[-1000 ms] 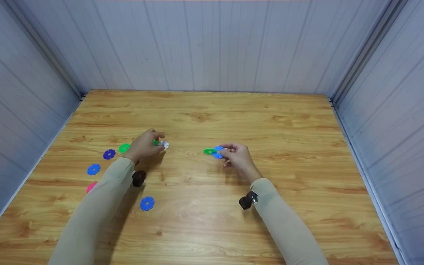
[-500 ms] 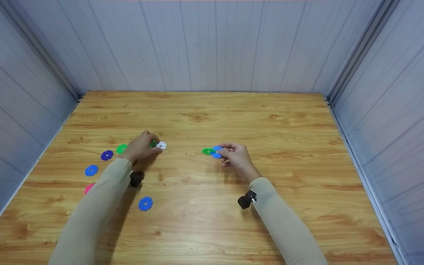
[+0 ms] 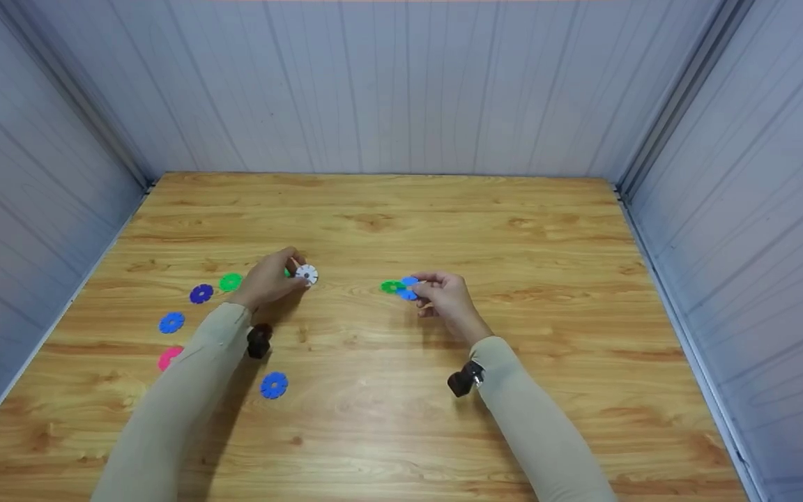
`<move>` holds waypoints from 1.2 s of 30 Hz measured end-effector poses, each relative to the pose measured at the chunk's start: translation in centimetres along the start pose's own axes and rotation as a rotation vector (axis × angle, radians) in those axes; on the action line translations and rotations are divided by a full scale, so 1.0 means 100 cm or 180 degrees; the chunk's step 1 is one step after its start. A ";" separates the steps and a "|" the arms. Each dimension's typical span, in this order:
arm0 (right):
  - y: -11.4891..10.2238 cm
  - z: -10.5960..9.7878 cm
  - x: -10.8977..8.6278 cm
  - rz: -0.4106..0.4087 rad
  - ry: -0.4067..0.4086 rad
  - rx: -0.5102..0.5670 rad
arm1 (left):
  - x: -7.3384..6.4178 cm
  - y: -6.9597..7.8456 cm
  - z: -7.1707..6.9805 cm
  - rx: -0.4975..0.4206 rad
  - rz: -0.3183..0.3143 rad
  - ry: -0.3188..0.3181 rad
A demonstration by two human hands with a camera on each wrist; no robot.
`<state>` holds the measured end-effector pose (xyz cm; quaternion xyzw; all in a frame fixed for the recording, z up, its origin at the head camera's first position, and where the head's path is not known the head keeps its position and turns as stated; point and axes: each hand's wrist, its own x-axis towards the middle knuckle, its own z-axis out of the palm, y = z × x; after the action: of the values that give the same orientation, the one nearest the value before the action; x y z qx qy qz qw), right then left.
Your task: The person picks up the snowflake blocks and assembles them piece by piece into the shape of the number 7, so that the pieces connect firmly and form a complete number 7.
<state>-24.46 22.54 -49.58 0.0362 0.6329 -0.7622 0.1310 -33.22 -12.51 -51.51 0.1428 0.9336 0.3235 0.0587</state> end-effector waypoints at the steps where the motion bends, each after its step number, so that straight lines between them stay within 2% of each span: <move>1: 0.000 0.000 0.000 0.0003 -0.0003 -0.0001 | 0.000 0.001 0.000 -0.0105 0.0009 0.0021; 6: 0.001 0.001 -0.001 0.0028 -0.0002 0.0032 | -0.004 0.008 0.005 -0.0724 0.0100 0.0005; 13: 0.001 0.002 -0.001 -0.0007 -0.0027 0.0000 | -0.010 0.024 0.011 -0.1497 0.0197 0.0018; 20: 0.002 0.000 0.000 -0.0043 -0.0001 -0.0053 | -0.017 0.046 0.021 -0.2166 0.0215 -0.0127; 26: 0.003 0.002 0.003 -0.0035 -0.0011 -0.0045 | -0.019 0.061 0.029 -0.2409 0.0199 -0.0277; 36: 0.005 0.005 0.003 -0.0037 -0.0001 -0.0044 | -0.022 0.075 0.037 -0.2485 0.0096 -0.0479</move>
<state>-24.53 21.93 -50.06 0.0316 0.6382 -0.7586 0.1270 -28.69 -5.43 -49.71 0.1468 0.7313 0.6435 0.1720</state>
